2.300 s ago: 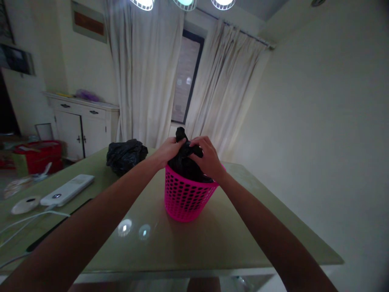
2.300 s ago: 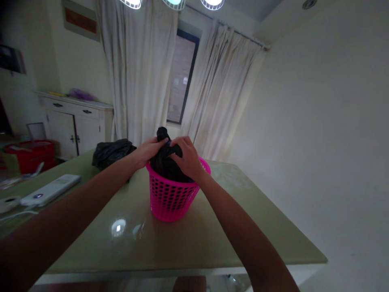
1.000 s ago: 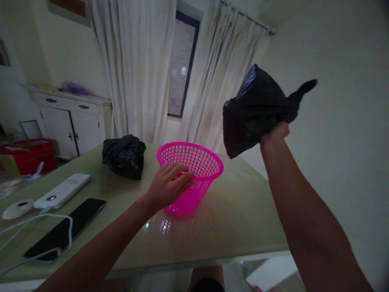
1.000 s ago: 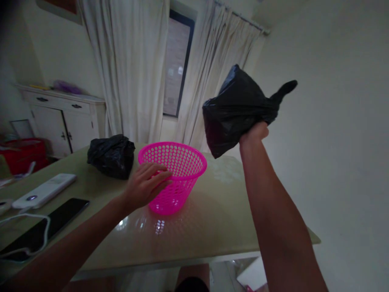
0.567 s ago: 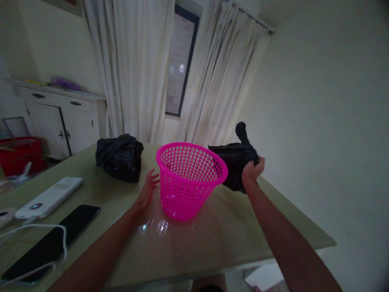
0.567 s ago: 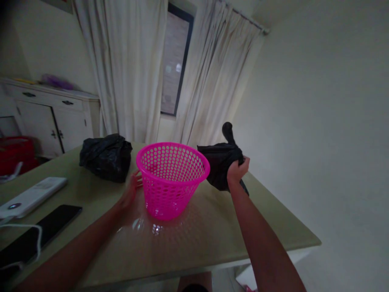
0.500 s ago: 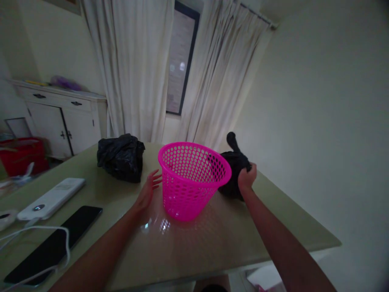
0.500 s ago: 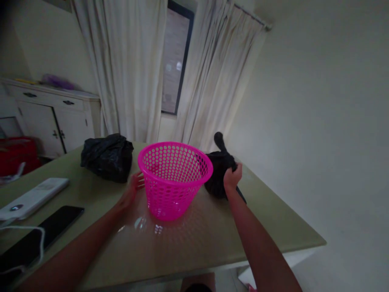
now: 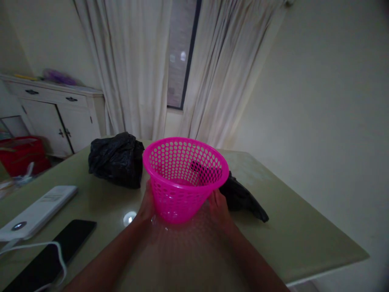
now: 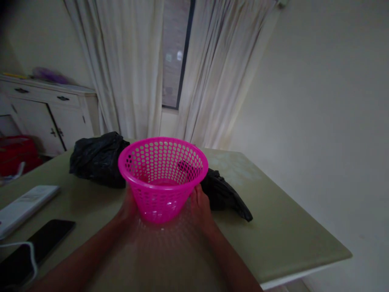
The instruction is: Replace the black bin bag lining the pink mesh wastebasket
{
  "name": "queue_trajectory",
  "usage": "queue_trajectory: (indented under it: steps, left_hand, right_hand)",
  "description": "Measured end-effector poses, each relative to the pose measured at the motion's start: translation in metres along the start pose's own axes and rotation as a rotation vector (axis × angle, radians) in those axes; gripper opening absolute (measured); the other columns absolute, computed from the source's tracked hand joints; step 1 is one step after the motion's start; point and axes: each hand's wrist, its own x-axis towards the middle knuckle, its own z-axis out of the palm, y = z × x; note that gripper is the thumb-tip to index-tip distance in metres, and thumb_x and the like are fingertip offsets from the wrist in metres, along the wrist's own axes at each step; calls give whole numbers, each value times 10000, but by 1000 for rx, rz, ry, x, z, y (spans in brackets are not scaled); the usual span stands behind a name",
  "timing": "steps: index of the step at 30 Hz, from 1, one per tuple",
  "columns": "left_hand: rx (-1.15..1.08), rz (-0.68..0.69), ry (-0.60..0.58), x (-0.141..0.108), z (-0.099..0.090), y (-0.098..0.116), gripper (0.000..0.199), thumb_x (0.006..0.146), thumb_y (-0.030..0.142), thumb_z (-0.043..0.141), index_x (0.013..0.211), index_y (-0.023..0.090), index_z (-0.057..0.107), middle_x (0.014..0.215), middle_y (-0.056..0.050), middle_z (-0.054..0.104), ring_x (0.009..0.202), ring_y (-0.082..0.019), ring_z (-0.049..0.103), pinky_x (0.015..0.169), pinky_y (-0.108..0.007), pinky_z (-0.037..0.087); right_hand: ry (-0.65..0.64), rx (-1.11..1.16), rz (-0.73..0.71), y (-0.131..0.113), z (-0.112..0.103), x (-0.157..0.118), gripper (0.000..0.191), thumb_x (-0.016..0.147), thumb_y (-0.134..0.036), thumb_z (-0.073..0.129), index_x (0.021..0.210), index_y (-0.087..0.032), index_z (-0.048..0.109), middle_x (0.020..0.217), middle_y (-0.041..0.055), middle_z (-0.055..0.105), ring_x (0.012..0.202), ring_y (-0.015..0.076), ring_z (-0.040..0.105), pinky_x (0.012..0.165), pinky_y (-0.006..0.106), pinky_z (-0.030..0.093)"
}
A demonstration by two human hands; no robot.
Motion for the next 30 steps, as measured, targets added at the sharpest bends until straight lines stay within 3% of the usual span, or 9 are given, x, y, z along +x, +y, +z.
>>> queue_trajectory:
  steps: [3,6,10,14,17,21,25,30]
  left_hand:
    - [-69,45,98,-2,-3,11,1009,821,1047,529,1396,248,753,1131,-153,867,1193,-445,802,954,-638,671]
    - [-73,77,184,-5,-2,23,990,832,1059,494,1337,261,793,1127,-139,874,1233,-436,790,986,-626,683]
    - [-76,60,254,-7,3,31,815,843,943,648,1293,286,822,1083,-106,884,1185,-445,804,924,-612,711]
    - [-120,44,219,-7,4,30,762,895,853,679,1326,238,804,1072,-114,883,1177,-446,812,897,-607,717]
    - [-179,37,182,-6,3,25,742,914,810,713,1349,213,785,1148,-131,877,1258,-437,788,1000,-601,693]
    - [-243,40,166,-5,-1,18,777,855,790,819,1341,185,776,1196,-153,869,1341,-429,748,1141,-581,628]
    - [-209,57,171,-5,-4,14,719,889,803,781,1321,228,784,1255,-135,860,1410,-412,710,1190,-575,596]
    - [-187,66,194,-8,2,23,690,881,798,786,1268,227,809,1190,-135,872,1360,-423,737,1130,-589,631]
  right_hand:
    - [-65,171,55,0,33,24,460,1056,-700,521,1138,-301,734,1080,82,803,958,328,742,949,496,615]
    - [-100,316,102,8,44,31,561,973,-815,607,1118,-297,766,1113,93,808,1055,355,747,1032,533,616]
    - [-160,425,155,16,35,24,622,918,-861,681,1186,-312,797,1249,101,816,1243,391,736,1145,569,585]
    - [-359,419,52,17,22,19,670,955,-817,698,1416,-333,746,1427,109,771,1360,389,716,1198,582,563]
    - [-469,315,-30,22,19,17,933,846,-793,855,1612,-322,605,1588,146,677,1461,412,659,1240,616,530]
    - [-444,123,-105,32,21,17,1184,785,-870,859,1701,-218,488,1671,233,581,1596,453,516,1349,695,362]
    - [-477,141,-97,34,20,17,1180,852,-837,828,1766,-236,387,1698,216,562,1613,423,509,1352,664,384]
    - [-493,130,-95,35,20,17,1094,899,-733,856,1764,-247,395,1668,201,603,1614,414,516,1342,659,410]
